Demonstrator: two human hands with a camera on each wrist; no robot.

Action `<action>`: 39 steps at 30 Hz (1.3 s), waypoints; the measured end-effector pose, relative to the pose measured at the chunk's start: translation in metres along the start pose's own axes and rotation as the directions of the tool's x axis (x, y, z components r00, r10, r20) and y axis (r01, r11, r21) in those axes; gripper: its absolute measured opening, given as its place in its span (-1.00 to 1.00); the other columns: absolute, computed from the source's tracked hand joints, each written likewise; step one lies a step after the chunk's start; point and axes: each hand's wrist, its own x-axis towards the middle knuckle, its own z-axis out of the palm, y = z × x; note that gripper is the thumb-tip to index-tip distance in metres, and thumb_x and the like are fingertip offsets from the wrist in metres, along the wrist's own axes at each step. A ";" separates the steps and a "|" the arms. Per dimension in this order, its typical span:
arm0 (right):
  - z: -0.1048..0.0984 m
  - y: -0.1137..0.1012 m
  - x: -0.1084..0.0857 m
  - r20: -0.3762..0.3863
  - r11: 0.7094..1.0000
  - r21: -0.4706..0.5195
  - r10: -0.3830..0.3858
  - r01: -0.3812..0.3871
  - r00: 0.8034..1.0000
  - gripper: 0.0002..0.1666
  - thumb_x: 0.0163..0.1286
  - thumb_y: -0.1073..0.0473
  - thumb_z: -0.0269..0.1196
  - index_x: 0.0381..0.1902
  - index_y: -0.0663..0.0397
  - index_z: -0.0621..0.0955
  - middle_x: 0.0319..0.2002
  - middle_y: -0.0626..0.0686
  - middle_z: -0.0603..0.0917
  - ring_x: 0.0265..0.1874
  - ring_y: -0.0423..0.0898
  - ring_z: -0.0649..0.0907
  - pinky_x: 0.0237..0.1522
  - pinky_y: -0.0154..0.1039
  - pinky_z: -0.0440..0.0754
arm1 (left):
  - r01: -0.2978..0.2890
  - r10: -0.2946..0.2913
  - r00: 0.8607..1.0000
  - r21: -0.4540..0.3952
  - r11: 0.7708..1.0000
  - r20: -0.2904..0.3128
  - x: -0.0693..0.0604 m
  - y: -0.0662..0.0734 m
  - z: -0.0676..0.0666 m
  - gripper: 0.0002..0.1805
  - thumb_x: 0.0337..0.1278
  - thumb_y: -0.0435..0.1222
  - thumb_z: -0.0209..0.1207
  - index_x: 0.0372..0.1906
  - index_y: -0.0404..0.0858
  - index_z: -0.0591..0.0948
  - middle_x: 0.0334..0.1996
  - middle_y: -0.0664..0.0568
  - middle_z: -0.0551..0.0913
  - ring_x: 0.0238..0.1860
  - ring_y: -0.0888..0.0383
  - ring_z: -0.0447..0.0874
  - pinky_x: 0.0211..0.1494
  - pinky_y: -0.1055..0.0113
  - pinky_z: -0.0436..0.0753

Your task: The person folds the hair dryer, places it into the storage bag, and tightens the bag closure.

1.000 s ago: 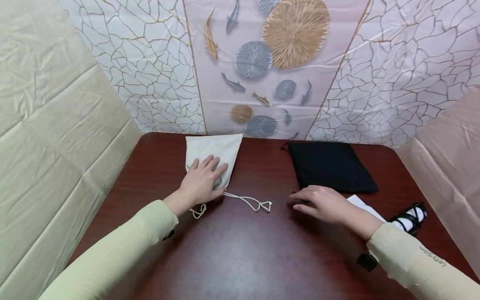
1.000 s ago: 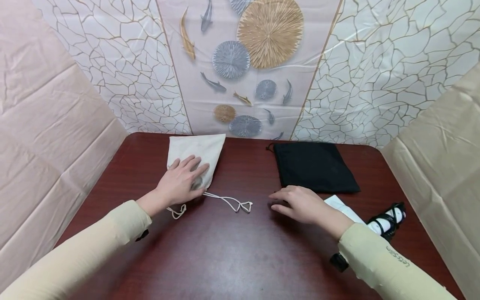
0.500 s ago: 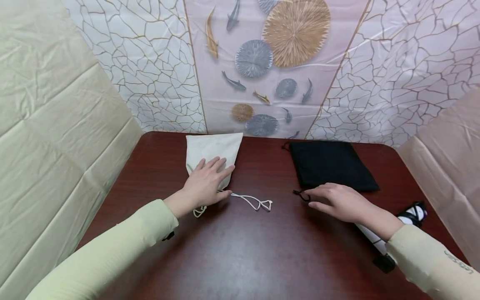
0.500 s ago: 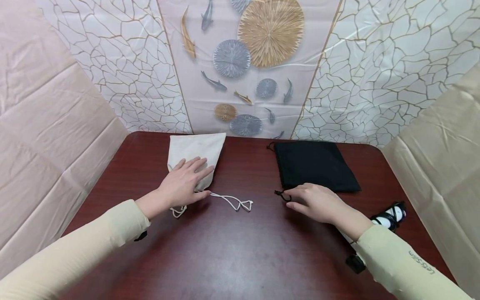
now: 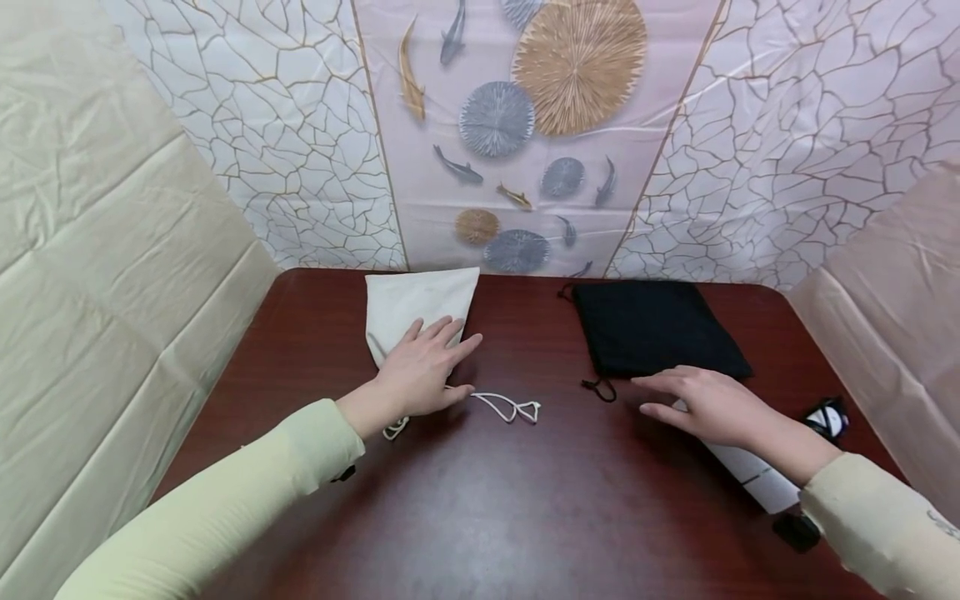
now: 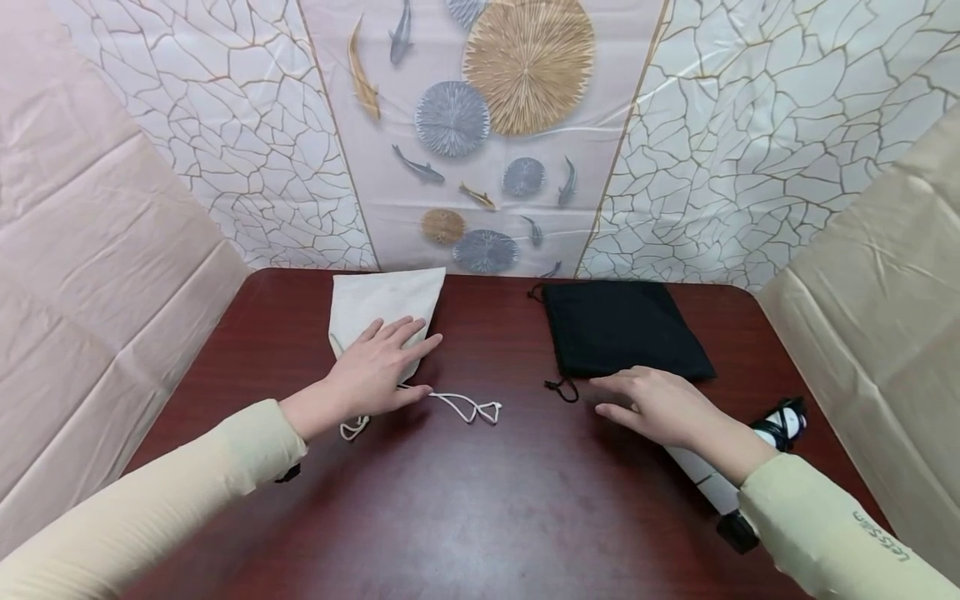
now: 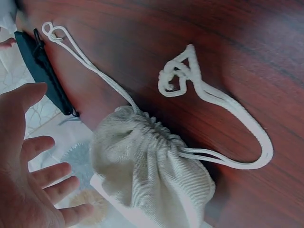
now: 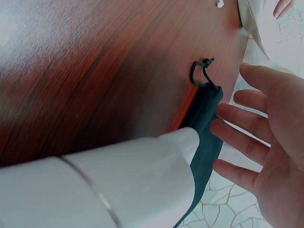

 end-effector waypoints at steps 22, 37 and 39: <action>-0.023 0.033 -0.029 0.084 0.982 -0.068 0.181 -0.176 0.980 -0.31 0.49 -0.05 0.41 0.38 0.29 0.61 0.20 0.41 0.70 0.15 0.35 0.72 0.09 0.32 0.68 | -0.065 0.065 0.998 0.001 0.998 0.006 0.011 0.013 -0.001 -0.17 0.36 0.17 0.31 0.62 -0.04 0.42 0.58 -0.21 0.37 0.59 -0.20 0.33 0.59 -0.28 0.28; -0.005 0.036 -0.056 0.162 0.947 -0.052 0.320 -0.316 0.933 0.07 0.38 -0.28 0.44 0.42 0.55 0.44 0.21 0.59 0.60 0.14 0.46 0.68 0.08 0.36 0.67 | -0.101 0.101 0.995 -0.025 0.995 -0.024 -0.003 0.018 0.007 -0.18 0.32 0.14 0.34 0.60 -0.06 0.45 0.55 -0.21 0.41 0.56 -0.19 0.38 0.56 -0.28 0.34; 0.000 0.036 -0.058 0.154 0.948 -0.043 0.318 -0.315 0.936 0.08 0.36 -0.27 0.46 0.41 0.55 0.44 0.20 0.60 0.61 0.12 0.45 0.70 0.06 0.35 0.67 | -0.110 0.109 0.994 -0.035 0.993 -0.022 -0.004 0.020 0.008 -0.18 0.33 0.14 0.34 0.60 -0.06 0.44 0.55 -0.22 0.41 0.56 -0.19 0.38 0.56 -0.29 0.34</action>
